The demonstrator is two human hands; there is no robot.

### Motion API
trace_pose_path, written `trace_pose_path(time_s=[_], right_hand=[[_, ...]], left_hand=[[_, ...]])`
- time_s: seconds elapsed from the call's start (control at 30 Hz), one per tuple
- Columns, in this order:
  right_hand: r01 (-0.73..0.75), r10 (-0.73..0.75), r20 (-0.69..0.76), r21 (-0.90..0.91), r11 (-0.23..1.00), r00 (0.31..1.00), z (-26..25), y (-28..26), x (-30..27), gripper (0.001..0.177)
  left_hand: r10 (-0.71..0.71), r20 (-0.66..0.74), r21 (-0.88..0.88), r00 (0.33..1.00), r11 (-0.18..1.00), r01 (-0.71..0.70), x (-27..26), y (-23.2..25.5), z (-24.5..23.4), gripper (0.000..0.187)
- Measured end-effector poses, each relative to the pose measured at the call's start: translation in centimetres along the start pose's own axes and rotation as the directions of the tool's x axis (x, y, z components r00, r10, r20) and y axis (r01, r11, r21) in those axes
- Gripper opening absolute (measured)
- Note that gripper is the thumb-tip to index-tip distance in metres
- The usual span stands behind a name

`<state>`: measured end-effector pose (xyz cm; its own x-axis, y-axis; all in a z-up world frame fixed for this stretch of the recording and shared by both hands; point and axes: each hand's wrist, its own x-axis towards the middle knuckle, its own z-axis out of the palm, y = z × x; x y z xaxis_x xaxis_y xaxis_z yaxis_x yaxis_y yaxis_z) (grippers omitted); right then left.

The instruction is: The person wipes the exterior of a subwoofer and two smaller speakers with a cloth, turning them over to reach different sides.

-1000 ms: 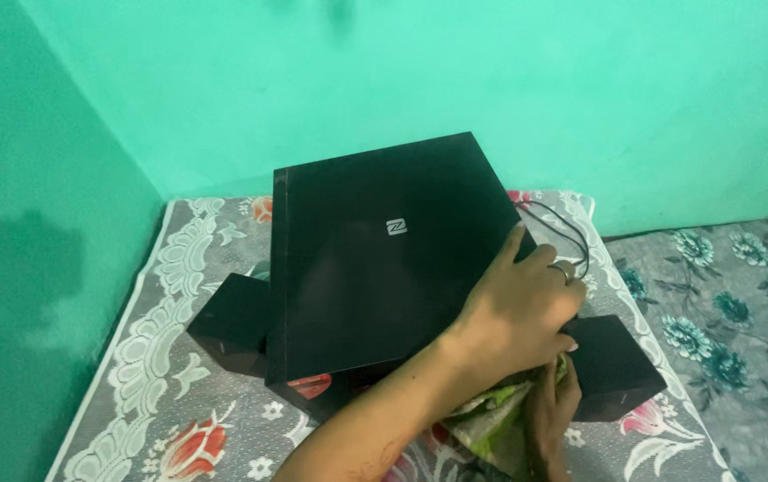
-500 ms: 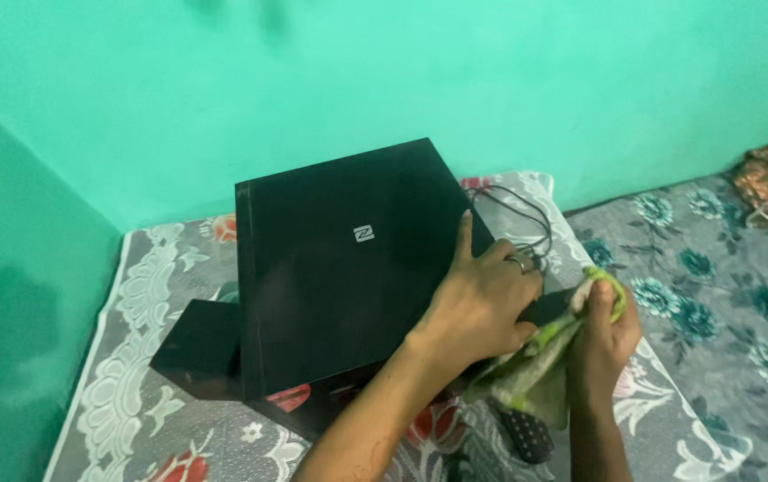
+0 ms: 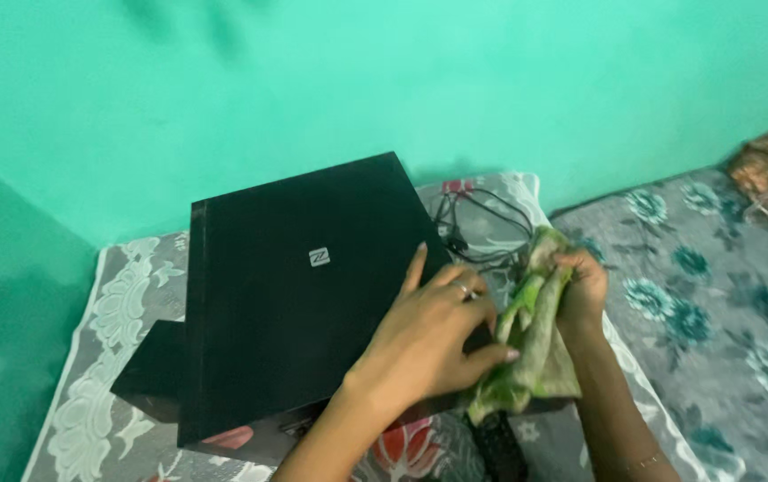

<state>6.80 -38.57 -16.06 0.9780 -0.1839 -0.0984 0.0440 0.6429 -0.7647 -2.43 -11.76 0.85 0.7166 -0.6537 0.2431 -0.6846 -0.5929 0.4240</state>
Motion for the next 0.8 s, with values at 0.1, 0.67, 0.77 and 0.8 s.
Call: trace_pose_path(time_s=[0.1,0.67,0.77,0.8], right_hand=[[-0.065,0.066,0.003,-0.149,0.987,0.998,-0.2,0.0,0.6,0.030],[-0.201,0.312,0.241,-0.396,0.896,0.919,5.0,0.7,5.8,0.041],[-0.185,0.341,0.321,-0.431,0.883,0.883,6.5,1.6,5.5,0.034],[-0.185,0.343,0.337,-0.421,0.888,0.877,6.8,1.8,5.5,0.032]], left_hand=[[0.012,-0.067,-0.067,0.998,0.998,-0.016,-0.2,-0.1,0.0,0.048],[-0.435,0.166,0.232,0.885,0.889,0.394,1.2,-2.3,-0.5,0.104],[-0.424,0.173,0.215,0.889,0.897,0.386,1.8,-2.3,-0.2,0.102],[-0.435,0.162,0.212,0.886,0.892,0.399,1.8,-2.2,-0.2,0.101]])
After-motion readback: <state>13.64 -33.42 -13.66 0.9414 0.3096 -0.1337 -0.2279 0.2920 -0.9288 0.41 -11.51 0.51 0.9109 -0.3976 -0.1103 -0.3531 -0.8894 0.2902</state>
